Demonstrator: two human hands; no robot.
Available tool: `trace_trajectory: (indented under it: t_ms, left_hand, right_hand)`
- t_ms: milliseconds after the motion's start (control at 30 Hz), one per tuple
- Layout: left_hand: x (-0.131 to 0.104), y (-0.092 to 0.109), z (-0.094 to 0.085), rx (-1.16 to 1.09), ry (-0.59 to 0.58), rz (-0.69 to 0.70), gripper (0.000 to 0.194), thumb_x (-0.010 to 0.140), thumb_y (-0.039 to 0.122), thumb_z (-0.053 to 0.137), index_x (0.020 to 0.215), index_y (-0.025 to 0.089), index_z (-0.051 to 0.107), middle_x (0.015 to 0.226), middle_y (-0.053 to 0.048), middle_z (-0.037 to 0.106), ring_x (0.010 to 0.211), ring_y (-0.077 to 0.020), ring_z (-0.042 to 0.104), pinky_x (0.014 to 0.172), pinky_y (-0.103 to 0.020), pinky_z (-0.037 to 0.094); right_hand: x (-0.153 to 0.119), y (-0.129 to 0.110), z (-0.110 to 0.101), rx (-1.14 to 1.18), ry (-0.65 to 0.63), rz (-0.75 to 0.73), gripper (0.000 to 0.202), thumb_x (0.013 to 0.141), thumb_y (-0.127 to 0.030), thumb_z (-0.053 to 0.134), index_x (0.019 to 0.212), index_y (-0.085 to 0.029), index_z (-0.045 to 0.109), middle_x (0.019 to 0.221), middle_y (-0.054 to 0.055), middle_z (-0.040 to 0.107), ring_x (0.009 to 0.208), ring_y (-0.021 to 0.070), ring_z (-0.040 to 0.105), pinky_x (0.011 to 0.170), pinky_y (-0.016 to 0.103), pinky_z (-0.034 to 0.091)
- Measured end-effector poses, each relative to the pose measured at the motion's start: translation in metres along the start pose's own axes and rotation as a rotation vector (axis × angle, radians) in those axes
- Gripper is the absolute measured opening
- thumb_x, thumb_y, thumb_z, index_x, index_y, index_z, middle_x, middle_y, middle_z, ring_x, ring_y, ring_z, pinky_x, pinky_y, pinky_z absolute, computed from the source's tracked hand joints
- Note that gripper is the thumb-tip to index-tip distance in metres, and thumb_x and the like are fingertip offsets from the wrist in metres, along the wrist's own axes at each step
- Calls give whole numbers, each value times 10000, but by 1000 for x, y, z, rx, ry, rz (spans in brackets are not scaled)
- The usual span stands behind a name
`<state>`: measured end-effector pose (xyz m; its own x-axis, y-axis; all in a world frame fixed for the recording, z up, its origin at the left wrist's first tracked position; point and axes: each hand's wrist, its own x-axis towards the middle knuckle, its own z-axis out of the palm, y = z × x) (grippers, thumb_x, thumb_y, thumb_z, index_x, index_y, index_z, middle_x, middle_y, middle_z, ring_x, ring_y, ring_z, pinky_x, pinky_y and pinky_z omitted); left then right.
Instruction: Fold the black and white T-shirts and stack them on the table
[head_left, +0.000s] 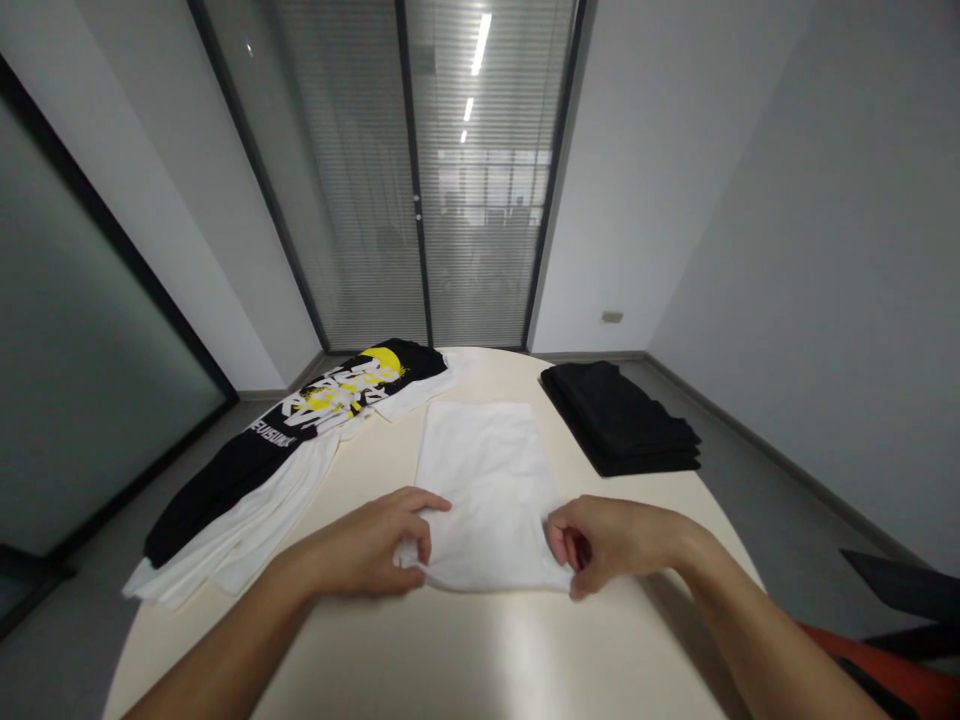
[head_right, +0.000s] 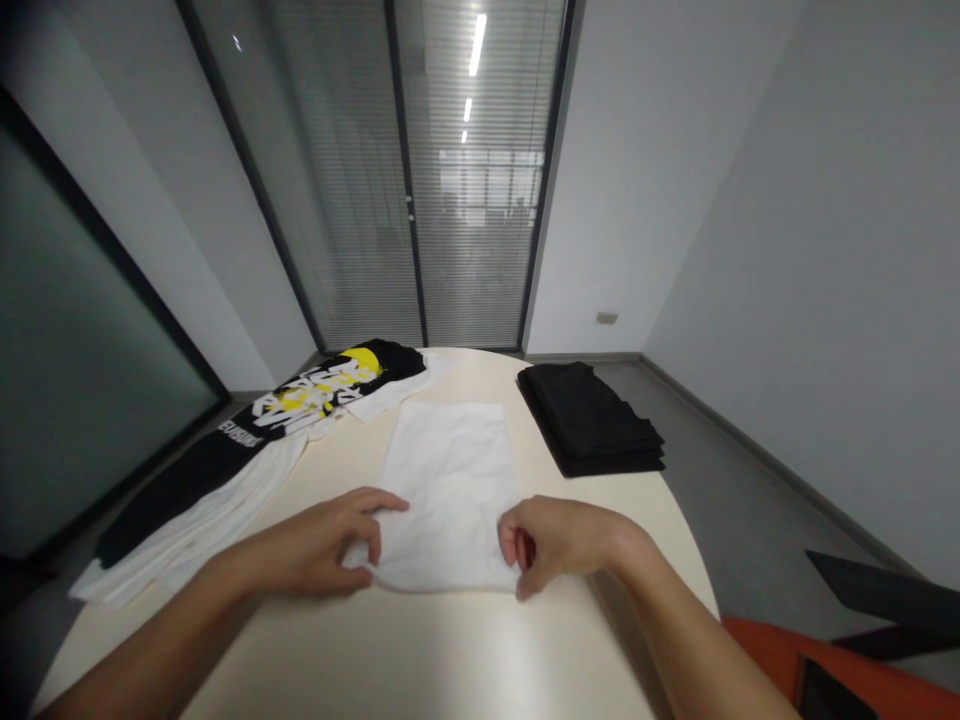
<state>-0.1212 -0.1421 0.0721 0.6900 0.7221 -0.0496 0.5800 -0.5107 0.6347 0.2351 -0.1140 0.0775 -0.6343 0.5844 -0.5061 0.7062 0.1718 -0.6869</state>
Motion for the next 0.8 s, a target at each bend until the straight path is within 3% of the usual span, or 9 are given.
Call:
trace_trajectory:
  t_ms: [200,300,400,500,667,800]
  left_hand:
    - [-2,-2,-4,-5,-53,-44,71,776,241,746,845,252,736,1521,-29,492,1387,-268,468,1135,-368,372]
    - [-2,1,-8,-14,-53,-72,171,728,270,791,886,254,726,1484,-44,517,1345,-269,497,1115,-360,384]
    - [-5,0,-13,20,-15,-178,317,665,279,808,958,247,692,1212,-47,664,1108,-242,619,960,-320,470]
    - [-9,-4,-18,-35,-62,-358,292,671,260,740,950,234,660,894,11,708,821,-195,650,699,-261,481]
    - [-11,-5,-19,-215,-162,-406,249,677,242,676,920,210,634,784,36,711,721,-162,635,613,-230,445]
    - [-10,-4,-16,-213,-152,-412,223,712,288,660,912,198,620,749,34,693,666,-150,614,552,-226,403]
  right_hand:
    - [-9,8,-9,180,-54,27,554,488,-475,940,824,-183,611,737,-26,664,656,127,591,565,218,409]
    - [-12,7,-11,248,-73,0,585,469,-492,947,843,-180,622,732,-33,654,656,118,585,585,215,414]
    - [-9,6,-8,249,-99,-3,609,450,-504,952,850,-182,624,735,-33,659,656,117,585,592,215,419]
    - [-6,5,-4,221,-107,17,625,433,-506,956,831,-187,595,749,-22,675,657,124,594,575,217,423]
    - [-1,6,-1,171,-117,84,630,445,-518,945,836,-189,576,752,-21,680,636,125,601,539,215,423]
    - [1,9,-2,187,-121,90,627,442,-485,954,829,-184,563,718,-28,666,595,109,579,493,198,399]
